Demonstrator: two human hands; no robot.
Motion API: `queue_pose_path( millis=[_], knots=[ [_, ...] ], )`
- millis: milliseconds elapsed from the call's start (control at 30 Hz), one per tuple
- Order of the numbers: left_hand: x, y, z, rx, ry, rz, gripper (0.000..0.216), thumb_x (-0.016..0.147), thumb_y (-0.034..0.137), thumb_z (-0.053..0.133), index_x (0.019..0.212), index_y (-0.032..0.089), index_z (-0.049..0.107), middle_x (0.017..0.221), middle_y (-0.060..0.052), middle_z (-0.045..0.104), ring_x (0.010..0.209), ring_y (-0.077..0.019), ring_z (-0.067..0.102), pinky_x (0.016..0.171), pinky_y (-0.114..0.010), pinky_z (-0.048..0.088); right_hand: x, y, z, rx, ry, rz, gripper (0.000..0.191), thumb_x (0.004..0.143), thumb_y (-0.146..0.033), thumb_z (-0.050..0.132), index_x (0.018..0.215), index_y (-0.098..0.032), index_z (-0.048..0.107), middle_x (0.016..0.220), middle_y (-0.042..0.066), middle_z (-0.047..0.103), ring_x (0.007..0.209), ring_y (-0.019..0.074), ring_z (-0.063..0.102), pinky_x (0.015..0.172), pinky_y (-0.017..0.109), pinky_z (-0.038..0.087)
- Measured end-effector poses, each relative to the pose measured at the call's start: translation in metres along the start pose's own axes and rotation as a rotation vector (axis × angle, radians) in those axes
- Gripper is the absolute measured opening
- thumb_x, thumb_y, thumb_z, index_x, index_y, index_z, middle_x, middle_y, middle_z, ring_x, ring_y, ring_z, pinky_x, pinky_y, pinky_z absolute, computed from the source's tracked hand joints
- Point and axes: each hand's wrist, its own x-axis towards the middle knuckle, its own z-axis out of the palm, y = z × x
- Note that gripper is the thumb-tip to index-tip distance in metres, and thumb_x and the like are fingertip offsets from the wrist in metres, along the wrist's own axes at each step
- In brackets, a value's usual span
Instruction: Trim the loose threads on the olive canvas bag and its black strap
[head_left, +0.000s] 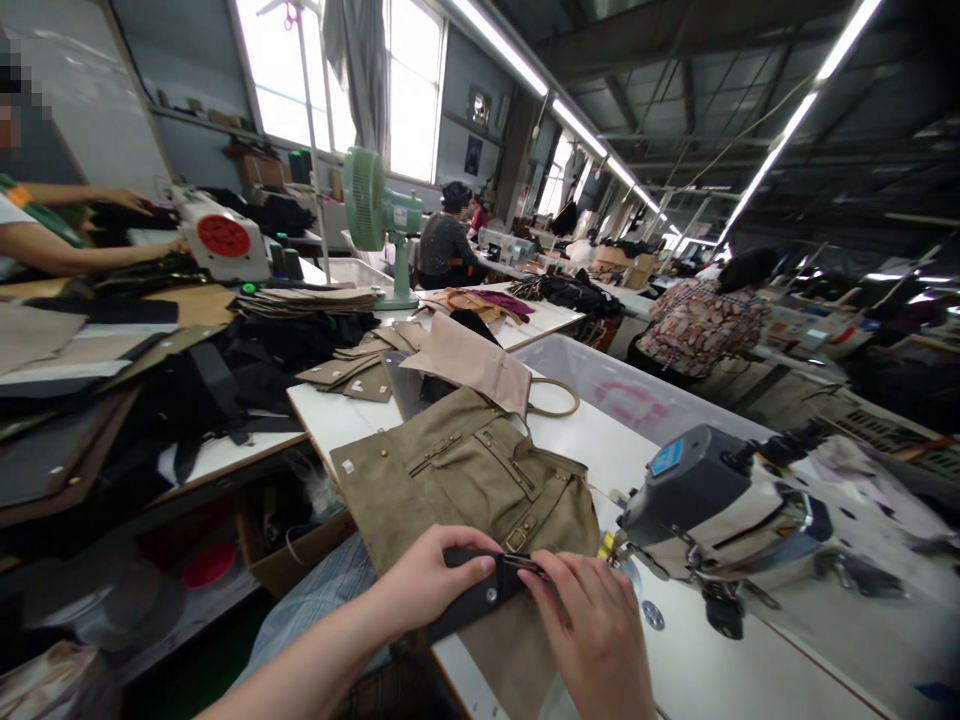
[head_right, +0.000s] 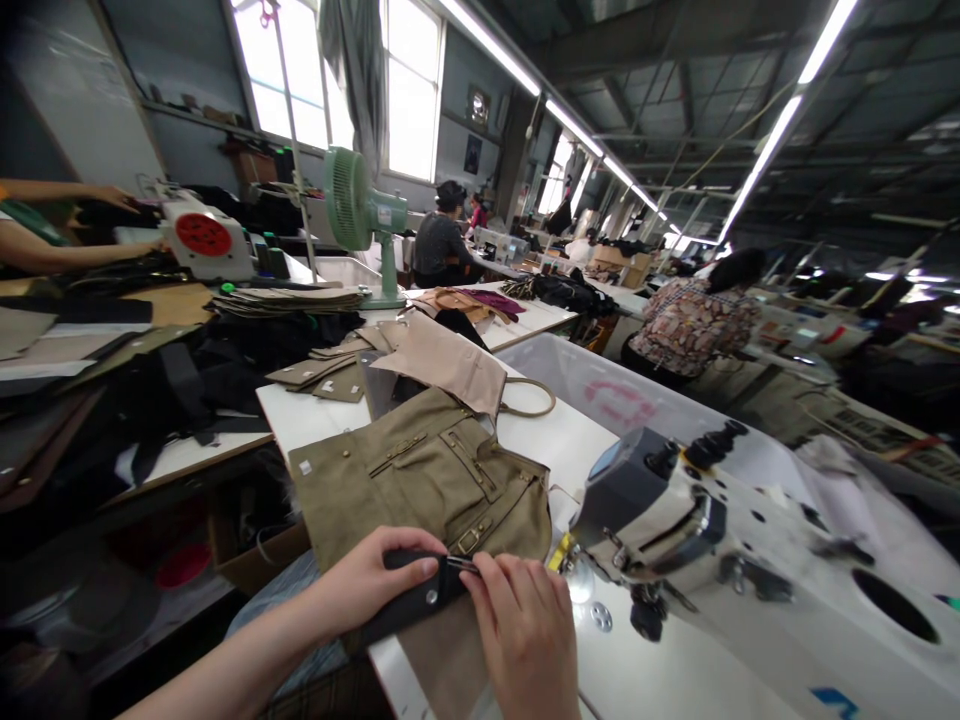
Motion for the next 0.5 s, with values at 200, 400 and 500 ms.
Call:
queue_pose_path(
  millis=[200, 400, 500],
  knots=[
    [0.0002, 0.0031, 0.0002, 0.01, -0.004, -0.007, 0.037, 0.077, 0.04, 0.064, 0.098, 0.012, 0.077, 0.094, -0.006, 0.077, 0.091, -0.0263, 0.067, 0.084, -0.031, 0.048, -0.0027, -0.0024, 0.0088, 0.053, 0.006, 0.087, 0.02, 0.103, -0.036, 0.049, 0.101, -0.019, 0.059, 0.082, 0.002, 0.064, 0.076, 0.0177, 0.055, 0.075, 0.032, 0.037],
    [0.0022, 0.0014, 0.0036, 0.023, -0.007, -0.003, 0.03, 0.079, 0.034, 0.063, 0.096, 0.013, 0.077, 0.09, -0.005, 0.077, 0.087, -0.0247, 0.067, 0.081, -0.029, 0.049, -0.0015, 0.001, 0.0056, 0.168, 0.005, 0.086, 0.02, 0.102, -0.038, 0.051, 0.096, -0.02, 0.057, 0.077, -0.001, 0.064, 0.072, 0.0153, 0.057, 0.074, 0.03, 0.038],
    [0.0036, 0.0016, 0.0043, 0.044, -0.012, -0.007, 0.029, 0.079, 0.033, 0.063, 0.095, 0.013, 0.078, 0.089, -0.005, 0.077, 0.088, -0.025, 0.067, 0.082, -0.029, 0.049, 0.0008, 0.0019, 0.0019, 0.063, 0.012, 0.001, 0.017, 0.103, -0.033, 0.05, 0.098, -0.019, 0.059, 0.079, 0.001, 0.066, 0.073, 0.0162, 0.058, 0.075, 0.031, 0.038]
  ],
)
